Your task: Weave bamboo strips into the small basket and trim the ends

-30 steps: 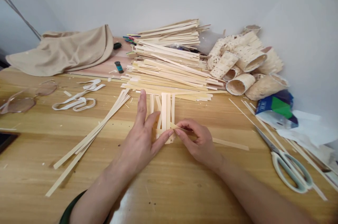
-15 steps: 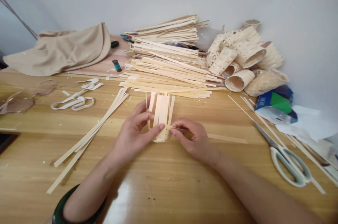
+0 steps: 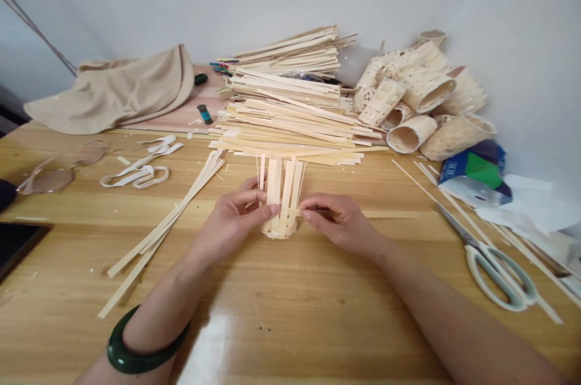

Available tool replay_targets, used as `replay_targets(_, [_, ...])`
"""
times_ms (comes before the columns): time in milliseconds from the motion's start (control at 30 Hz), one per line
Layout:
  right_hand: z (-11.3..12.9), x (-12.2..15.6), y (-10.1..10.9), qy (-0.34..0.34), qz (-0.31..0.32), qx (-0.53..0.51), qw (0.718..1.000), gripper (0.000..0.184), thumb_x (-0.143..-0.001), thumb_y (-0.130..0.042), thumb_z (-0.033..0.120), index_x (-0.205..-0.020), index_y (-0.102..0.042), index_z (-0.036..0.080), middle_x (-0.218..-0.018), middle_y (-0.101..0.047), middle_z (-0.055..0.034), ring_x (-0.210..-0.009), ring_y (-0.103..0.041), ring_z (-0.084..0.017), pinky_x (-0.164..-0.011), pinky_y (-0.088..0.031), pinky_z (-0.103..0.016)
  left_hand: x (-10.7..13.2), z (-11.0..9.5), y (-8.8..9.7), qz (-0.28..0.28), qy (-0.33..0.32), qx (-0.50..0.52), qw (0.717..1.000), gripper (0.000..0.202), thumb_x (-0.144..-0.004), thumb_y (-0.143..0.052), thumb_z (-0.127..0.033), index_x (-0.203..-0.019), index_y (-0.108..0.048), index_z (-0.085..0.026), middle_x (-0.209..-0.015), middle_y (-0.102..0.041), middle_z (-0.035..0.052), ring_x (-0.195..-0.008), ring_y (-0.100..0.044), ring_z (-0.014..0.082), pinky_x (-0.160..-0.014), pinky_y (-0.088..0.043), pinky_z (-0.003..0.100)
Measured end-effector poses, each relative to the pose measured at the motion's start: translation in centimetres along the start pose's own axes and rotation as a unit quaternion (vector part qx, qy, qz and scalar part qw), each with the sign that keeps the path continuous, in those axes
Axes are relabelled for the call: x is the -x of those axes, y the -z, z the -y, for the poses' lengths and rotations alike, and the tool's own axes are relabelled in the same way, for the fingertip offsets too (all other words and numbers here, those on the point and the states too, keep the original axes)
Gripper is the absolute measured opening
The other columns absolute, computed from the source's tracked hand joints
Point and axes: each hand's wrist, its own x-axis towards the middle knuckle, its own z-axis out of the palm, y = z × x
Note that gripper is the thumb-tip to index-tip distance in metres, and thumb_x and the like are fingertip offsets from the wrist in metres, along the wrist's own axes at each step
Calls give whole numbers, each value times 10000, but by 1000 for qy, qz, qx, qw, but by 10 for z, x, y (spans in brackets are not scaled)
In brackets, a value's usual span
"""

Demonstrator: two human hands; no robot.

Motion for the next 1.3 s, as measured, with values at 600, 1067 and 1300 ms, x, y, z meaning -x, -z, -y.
replay_targets(600, [-4, 0, 3, 60, -34, 94, 993, 167, -951, -607, 268, -847, -710, 187, -667, -668, 4, -528, -479, -95, -496, -349, -217, 3, -5, -1, -12, -8, -44, 999, 287, -804, -806, -471, -672, -772, -219, -1203, -671, 97, -1265, -608, 312, -1109, -486, 468])
replay_targets(1067, [-9, 1, 4, 7, -5, 28, 1000, 213, -966, -627, 370, -876, -708, 195, -687, -645, 4, -569, -482, -108, -512, -387, -217, 4, -2, -3, 1, 52, 16, 999, 253, -792, -809, -449, -656, -780, -237, -1053, -706, 65, -1133, -664, 286, -1151, -441, 491])
replay_targets(1300, [-4, -1, 10, -40, 41, -76, 995, 298, -949, -648, 466, -831, -684, 195, -647, -547, 36, -548, -409, -95, -503, -333, -229, 5, -3, -3, 23, 66, 24, 997, 193, -810, -791, -393, -682, -802, -248, -1015, -679, 58, -1110, -654, 276, -1176, -412, 483])
